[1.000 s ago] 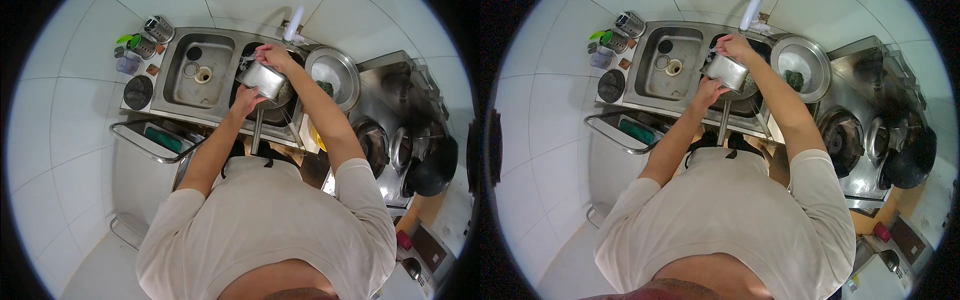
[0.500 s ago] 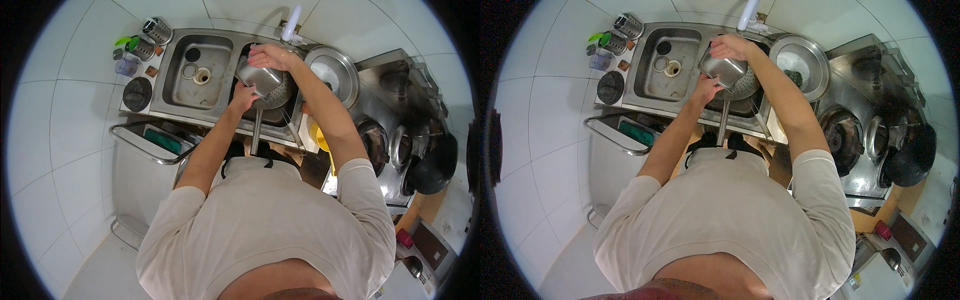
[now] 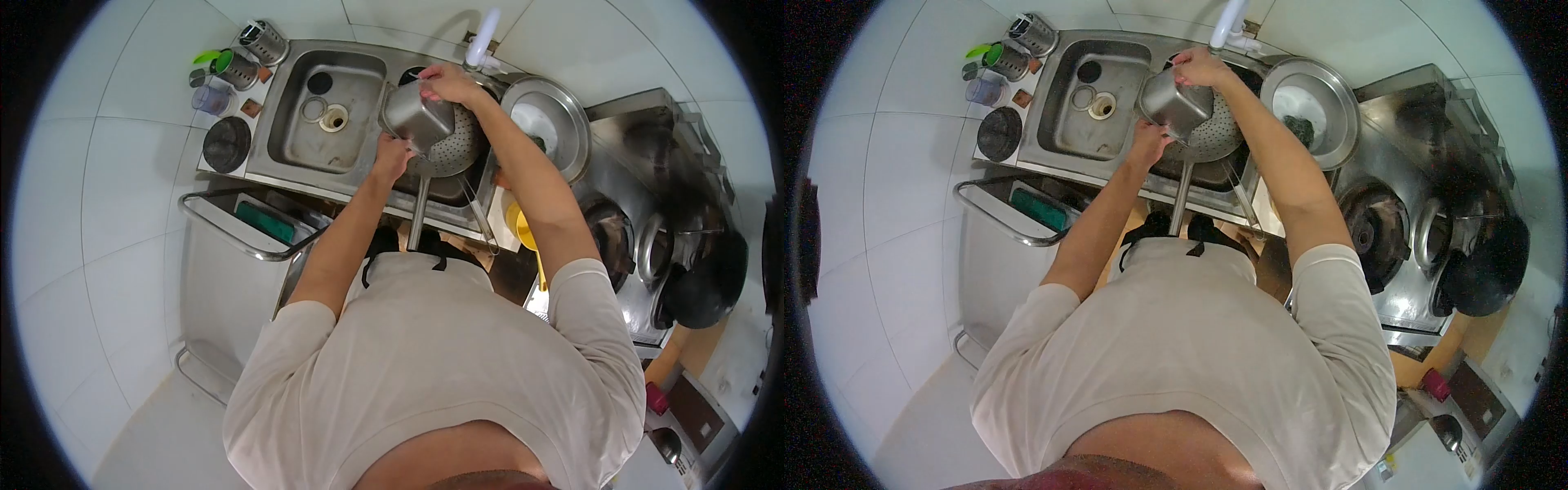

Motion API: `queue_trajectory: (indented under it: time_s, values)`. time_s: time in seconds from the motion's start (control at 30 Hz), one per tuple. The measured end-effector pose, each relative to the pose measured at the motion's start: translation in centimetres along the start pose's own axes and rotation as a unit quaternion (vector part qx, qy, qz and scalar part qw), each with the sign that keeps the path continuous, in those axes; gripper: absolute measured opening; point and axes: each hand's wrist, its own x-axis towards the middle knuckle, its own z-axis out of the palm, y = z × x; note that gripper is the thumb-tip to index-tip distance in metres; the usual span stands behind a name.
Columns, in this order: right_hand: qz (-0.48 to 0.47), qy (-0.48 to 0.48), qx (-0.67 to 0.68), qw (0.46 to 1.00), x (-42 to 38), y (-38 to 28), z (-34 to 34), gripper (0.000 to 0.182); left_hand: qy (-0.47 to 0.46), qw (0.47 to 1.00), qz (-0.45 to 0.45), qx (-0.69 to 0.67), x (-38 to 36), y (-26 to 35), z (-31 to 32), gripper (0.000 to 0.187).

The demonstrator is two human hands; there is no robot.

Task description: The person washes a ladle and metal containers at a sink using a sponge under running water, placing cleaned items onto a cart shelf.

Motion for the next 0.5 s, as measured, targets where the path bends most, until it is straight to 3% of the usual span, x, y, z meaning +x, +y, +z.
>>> queue_trajectory:
  time_s: [0.07,0.17,0.27,0.37,0.47,0.5]
  values:
    - [-0.003,-0.069,0.05,0.996,-0.5,-0.1,-0.1,0.034,-0.001,0.999,0.004,-0.039,-0.7,0.8,0.3,0.05]
    - [0.103,-0.132,-0.055,0.984,-1.4,-1.8,-0.8,0.029,0.026,0.998,0.007,-0.057,-1.8,1.8,1.2,0.049]
    - [-0.027,-0.017,-0.034,0.999,1.2,1.6,-0.9,0.022,-0.004,0.996,-0.008,-0.087,-1.4,1.5,0.3,0.051]
    - [-0.031,0.061,-0.089,0.994,-0.5,-0.1,-0.1,0.024,-0.008,0.995,-0.027,-0.099,-1.4,1.6,0.5,0.052]
    - [0.015,0.088,-0.229,0.969,-1.4,-1.8,0.3,0.046,-0.03,0.995,-0.027,-0.093,-1.1,1.4,0.3,0.053]
    - [-0.008,0.081,-0.226,0.971,-0.9,-1.2,0.1,0.051,-0.026,0.995,-0.024,-0.091,-1.3,1.5,0.6,0.053]
